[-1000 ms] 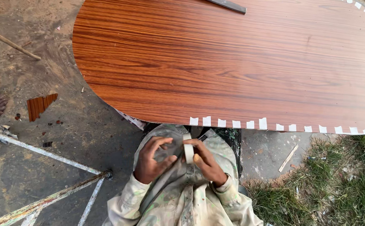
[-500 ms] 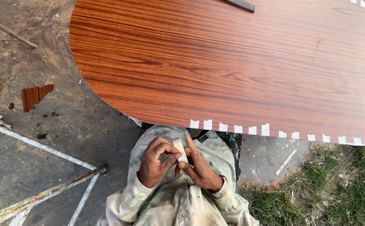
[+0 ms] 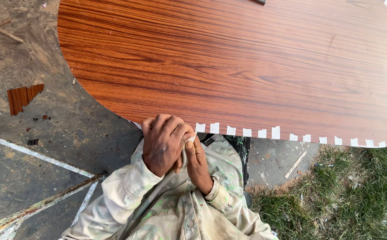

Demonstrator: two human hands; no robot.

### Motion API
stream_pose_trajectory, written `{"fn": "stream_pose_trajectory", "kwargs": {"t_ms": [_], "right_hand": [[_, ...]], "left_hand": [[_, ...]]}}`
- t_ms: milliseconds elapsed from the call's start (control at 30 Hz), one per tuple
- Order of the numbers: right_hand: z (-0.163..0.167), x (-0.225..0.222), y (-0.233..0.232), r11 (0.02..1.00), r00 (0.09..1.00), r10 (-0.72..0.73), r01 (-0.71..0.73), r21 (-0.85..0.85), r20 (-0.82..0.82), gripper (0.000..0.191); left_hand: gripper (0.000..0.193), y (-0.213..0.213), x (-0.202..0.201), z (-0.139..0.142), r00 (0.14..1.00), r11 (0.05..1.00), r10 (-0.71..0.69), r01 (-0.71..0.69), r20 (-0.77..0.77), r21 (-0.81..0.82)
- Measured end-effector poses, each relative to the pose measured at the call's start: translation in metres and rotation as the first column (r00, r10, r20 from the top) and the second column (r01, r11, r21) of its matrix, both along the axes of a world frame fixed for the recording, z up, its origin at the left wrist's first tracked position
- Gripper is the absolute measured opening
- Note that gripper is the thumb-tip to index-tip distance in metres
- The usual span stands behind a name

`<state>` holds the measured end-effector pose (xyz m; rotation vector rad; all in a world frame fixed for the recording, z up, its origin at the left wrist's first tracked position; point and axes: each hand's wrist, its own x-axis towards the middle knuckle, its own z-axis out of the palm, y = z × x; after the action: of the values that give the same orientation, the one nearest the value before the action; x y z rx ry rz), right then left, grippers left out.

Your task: The person applies masking tape along the curved edge of a wooden tabletop, then uses a metal file to smooth the edge. The person continues applying tape along the remaining edge of the tabletop.

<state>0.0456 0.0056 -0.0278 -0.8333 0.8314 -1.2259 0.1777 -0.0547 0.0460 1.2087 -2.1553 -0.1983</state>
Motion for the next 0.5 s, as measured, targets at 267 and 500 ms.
{"fn": "stream_pose_trajectory", "kwargs": {"t_ms": [267,500], "right_hand": [[-0.044,0.003,-0.001,1.0,1.0,0.013,-0.013,0.006,-0.018,0.028],[-0.126,-0.011,-0.006,0.996,0.962,-0.083,0.071,-0.057,-0.261,0.024]], "left_hand": [[0.008,-0.019,-0.001,0.0,0.999,0.996,0.035,-0.037,0.027,0.076],[0.013,-0.026,0.0,0.002,1.0,0.982,0.03,-0.031,0.006,0.188]]}}
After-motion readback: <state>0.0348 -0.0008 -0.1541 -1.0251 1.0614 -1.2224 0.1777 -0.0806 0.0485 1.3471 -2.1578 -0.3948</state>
